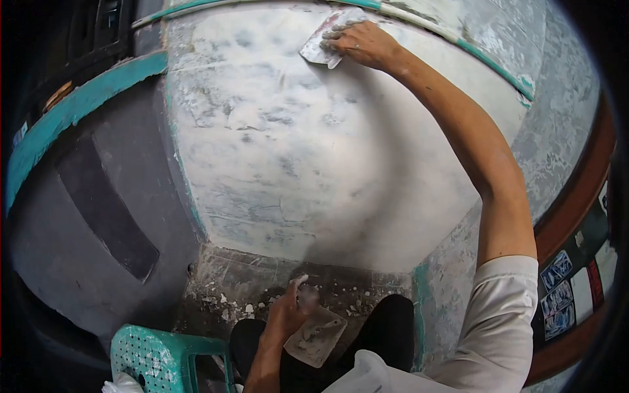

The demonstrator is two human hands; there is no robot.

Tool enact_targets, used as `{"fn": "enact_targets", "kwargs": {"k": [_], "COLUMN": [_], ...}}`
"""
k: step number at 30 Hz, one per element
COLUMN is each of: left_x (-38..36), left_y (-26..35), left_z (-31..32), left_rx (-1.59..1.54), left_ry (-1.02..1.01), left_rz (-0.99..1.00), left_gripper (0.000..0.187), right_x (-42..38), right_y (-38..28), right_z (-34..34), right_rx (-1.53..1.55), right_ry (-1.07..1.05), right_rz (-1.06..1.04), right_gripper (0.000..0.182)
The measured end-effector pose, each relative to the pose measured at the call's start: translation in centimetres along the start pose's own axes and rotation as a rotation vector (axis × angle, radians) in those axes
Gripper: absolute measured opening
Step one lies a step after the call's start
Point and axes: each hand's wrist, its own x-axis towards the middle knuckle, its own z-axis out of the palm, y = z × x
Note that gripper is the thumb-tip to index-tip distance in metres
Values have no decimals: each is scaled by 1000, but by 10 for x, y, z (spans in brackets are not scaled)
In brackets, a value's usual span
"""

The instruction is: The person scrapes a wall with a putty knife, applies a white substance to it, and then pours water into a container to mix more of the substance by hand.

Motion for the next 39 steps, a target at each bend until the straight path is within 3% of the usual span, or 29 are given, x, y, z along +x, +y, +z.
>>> {"fn": "enact_targets", "kwargs": {"k": [2,4,5,7,8,10,15,17,19,21,23,27,31,32,36,38,39], "left_x": [1,1,1,-2,-3,-2,-3,-1,-3,3,3,2,0,0,-7,-9,-11], "left_y": [1,0,-1,2,6,10,2,-11,-12,-6,-5,-13,-2,0,7,18,19], "left_z": [7,15,19,21,22,27,38,41,44,39,34,31,23,19,5,-13,-18], "left_rx": [24,53,51,55,81,108,229,198,150,208,201,61,21,-6,-44,-56,-63], "left_ry": [-2,-9,-25,-46,-58,-67,-116,-87,-87,-161,-169,-148,-39,-62,-97,-140,-207], "left_rz": [22,46,48,58,73,104,138,185,214,92,92,167,285,268,184,93,29], "left_gripper": [57,57,57,57,57,58,56,56,57,59,59,58,58,59,62,62,62], "right_x": [-32,-59,-72,-101,-135,-182,-231,-232,-249,-258,-264,-235,-140,-116,-7,27,43], "right_y": [12,14,11,9,10,-13,-111,-114,-95,-63,-35,-11,-28,-38,-100,-143,-164], "right_z": [-14,-42,-56,-80,-65,-64,-113,-145,-141,-145,-133,-85,-54,-44,-33,-11,-4], "right_rx": [27,34,31,44,99,116,275,497,159,-17,-106,-67,9,75,251,182,301], "right_ry": [7,-198,-202,-403,-250,-194,-344,-319,42,-119,-100,-59,-58,34,58,135,8], "right_rz": [40,175,187,319,289,302,560,1079,1207,1508,1740,1720,1393,1336,1210,977,953], "right_gripper": [16,18,18,36,36,36,33,34,35,28,27,31,25,26,24,21,24]}}
